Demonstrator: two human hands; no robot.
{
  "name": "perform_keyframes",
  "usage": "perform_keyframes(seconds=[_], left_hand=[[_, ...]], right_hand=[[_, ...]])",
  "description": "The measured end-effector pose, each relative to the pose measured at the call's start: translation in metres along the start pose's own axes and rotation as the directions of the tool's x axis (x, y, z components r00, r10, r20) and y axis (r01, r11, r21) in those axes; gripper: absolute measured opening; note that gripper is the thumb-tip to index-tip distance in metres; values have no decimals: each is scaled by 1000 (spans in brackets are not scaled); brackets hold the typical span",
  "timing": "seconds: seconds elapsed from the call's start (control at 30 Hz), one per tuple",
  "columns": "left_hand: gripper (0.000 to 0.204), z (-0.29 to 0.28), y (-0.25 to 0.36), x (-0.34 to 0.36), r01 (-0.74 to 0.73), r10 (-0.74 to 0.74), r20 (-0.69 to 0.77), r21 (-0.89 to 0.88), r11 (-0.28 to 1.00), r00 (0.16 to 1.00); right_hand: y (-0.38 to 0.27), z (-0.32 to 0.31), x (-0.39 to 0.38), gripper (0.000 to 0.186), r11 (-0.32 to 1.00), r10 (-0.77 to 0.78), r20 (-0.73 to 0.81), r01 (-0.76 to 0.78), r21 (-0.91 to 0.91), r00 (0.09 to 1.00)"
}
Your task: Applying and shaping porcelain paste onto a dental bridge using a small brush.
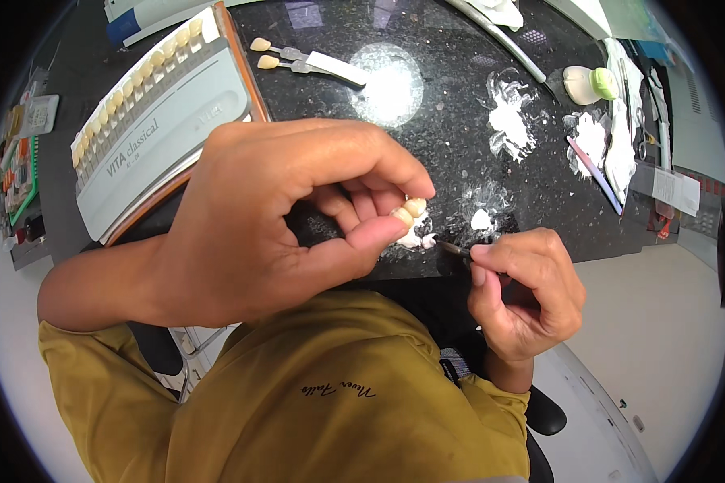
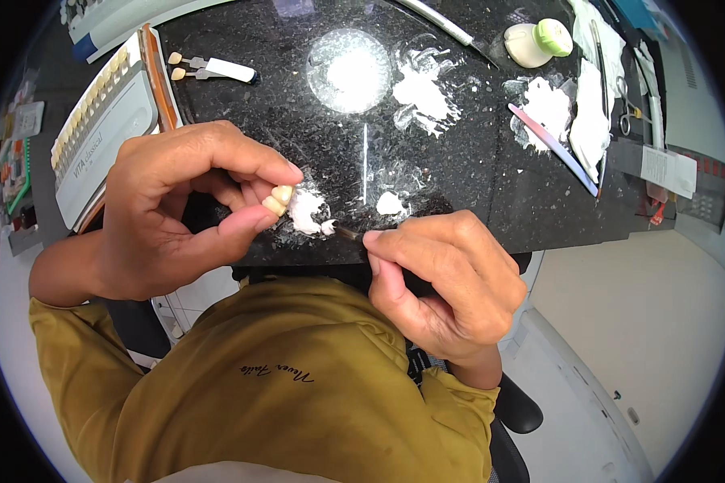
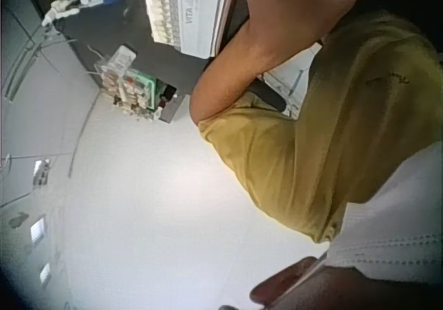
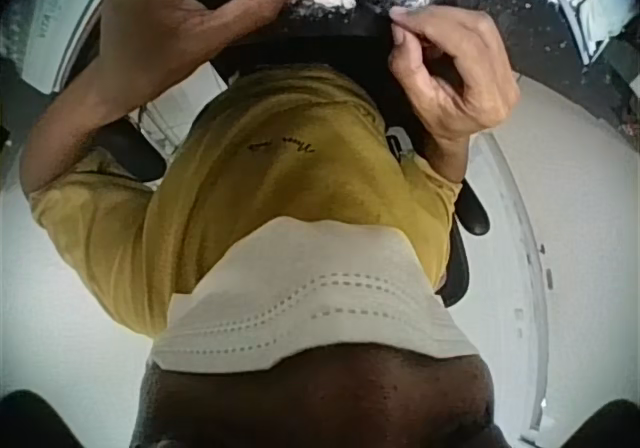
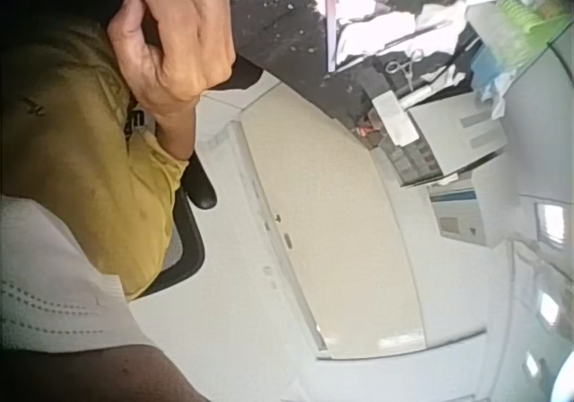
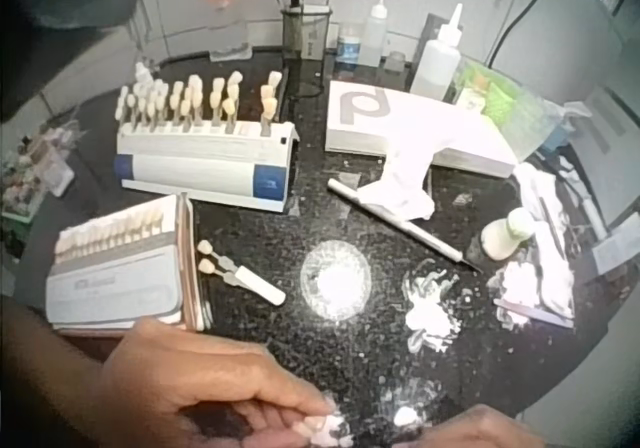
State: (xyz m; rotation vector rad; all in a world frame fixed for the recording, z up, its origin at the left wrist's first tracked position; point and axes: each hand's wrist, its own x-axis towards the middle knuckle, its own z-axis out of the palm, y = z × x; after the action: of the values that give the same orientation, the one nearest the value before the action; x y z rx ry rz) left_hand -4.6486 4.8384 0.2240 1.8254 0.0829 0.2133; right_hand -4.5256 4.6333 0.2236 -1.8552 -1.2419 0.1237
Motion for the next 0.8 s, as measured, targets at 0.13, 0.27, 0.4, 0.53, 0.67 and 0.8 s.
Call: perform_keyframes(seconds=[0.13,0.27,0.4,0.53,0.67,0.8], left_hand=[[26,0,-3,0,-15,15,-4,17,1000,1000],[26,0,-3,0,-41,41,-5,-3,999,999],[25,0,-4,0,-63,63,-9,5,998,998],[25,0,-6,0,-68,68,-5,6,998,998],[25,-1,-6,0,-57,57,2,3,998,998],[25,-1,-6,0,-61,61,7,8,998,998]], right_hand=[[3,-1,-1,22,993,-80,-66,85,86,995],[3,7,-3,24,971,-148,-175,177,159,973],[1,20,4,24,966,-202,-246,235,110,948],[2,25,6,28,967,-229,-262,251,53,938],[2,22,5,38,969,-225,-196,239,54,955],[2,24,6,42,966,-244,-192,256,42,951]])
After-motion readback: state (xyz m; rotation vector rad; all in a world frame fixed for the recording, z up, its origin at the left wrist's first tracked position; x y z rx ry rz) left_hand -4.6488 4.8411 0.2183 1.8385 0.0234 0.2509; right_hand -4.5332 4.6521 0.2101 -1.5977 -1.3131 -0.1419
